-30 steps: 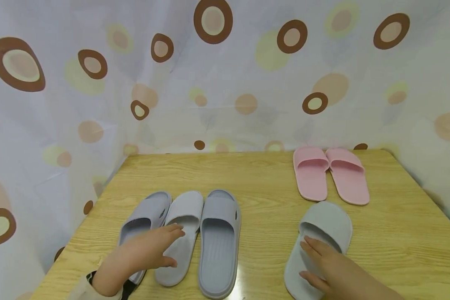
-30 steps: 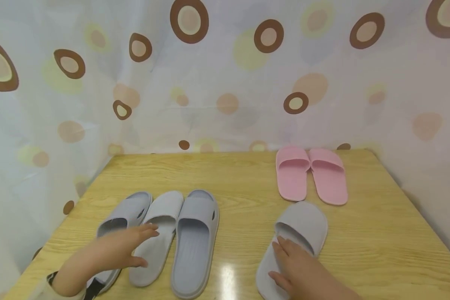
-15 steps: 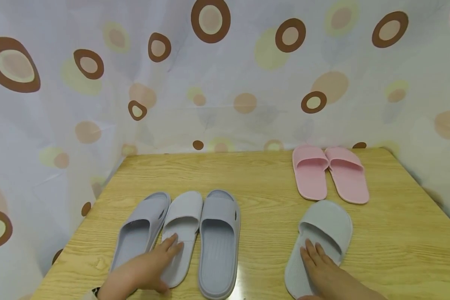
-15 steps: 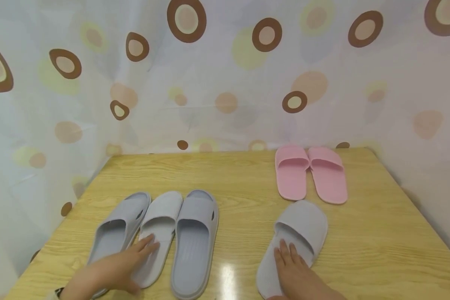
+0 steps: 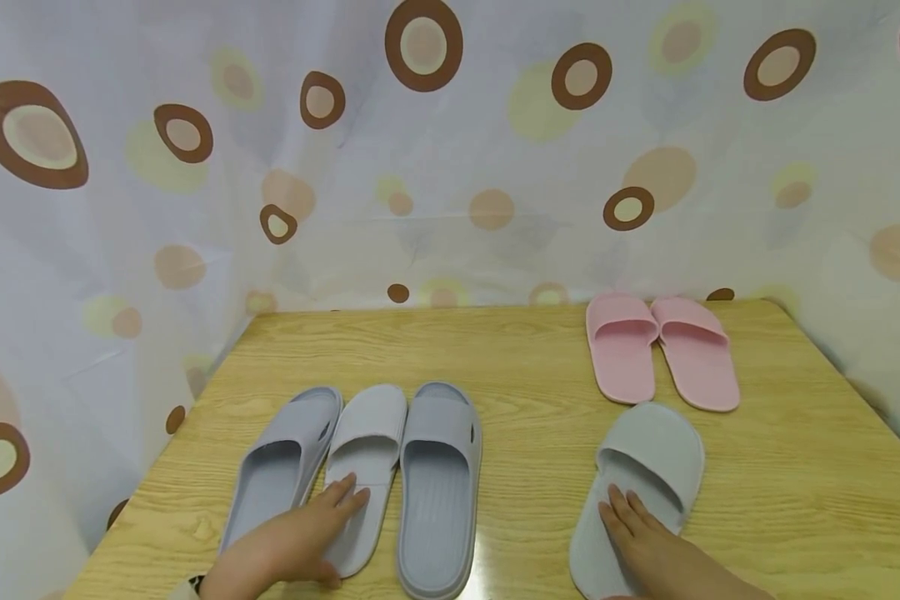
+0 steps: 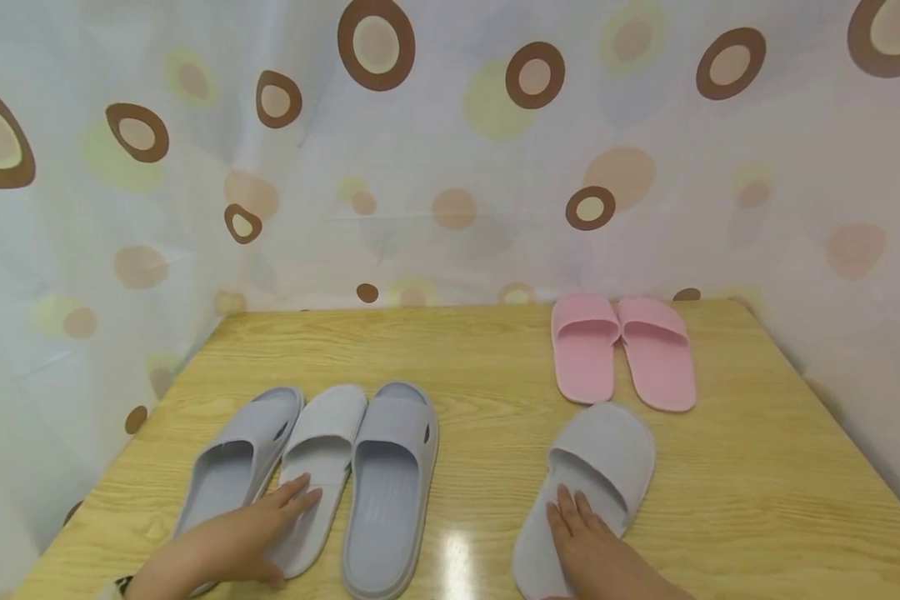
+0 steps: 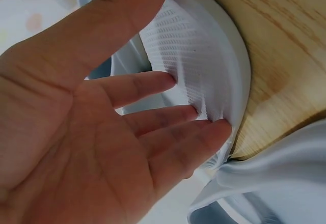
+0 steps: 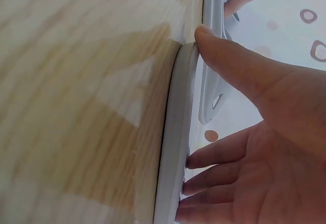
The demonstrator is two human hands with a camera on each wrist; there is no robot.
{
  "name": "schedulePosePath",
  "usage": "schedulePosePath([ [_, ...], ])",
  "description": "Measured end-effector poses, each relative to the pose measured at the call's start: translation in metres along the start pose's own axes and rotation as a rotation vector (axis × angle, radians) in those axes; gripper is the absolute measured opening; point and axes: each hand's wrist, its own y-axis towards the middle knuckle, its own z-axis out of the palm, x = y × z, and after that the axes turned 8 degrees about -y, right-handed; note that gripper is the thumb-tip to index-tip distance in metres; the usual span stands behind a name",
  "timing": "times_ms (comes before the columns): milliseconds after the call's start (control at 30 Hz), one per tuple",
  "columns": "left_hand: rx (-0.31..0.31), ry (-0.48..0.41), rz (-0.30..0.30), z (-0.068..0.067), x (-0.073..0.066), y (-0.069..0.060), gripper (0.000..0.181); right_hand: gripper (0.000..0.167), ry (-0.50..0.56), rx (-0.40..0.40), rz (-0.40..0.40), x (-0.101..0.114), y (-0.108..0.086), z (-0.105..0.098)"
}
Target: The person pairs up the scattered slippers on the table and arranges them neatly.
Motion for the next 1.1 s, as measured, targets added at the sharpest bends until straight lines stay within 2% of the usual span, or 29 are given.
schedulePosePath([
  [267,0.022,-0.006,-0.045,0.0,-0.003,0.002,0.094,0.099,-0.011,0.019,-0.006,0.001,-0.001,0.0],
  [533,0.026,0.01,-0.045,-0.001,-0.005,0.002,0.093,0.1,0.003,0.028,-0.008,0.004,-0.001,-0.003],
  [833,0.04,0.013,-0.086,-0.002,-0.007,0.005,0.093,0.103,0.077,0.059,0.004,0.008,0.001,-0.004],
  [1100,0.063,0.002,-0.12,-0.003,-0.009,0.007,0.092,0.103,0.14,0.042,-0.013,0.011,0.006,-0.004],
])
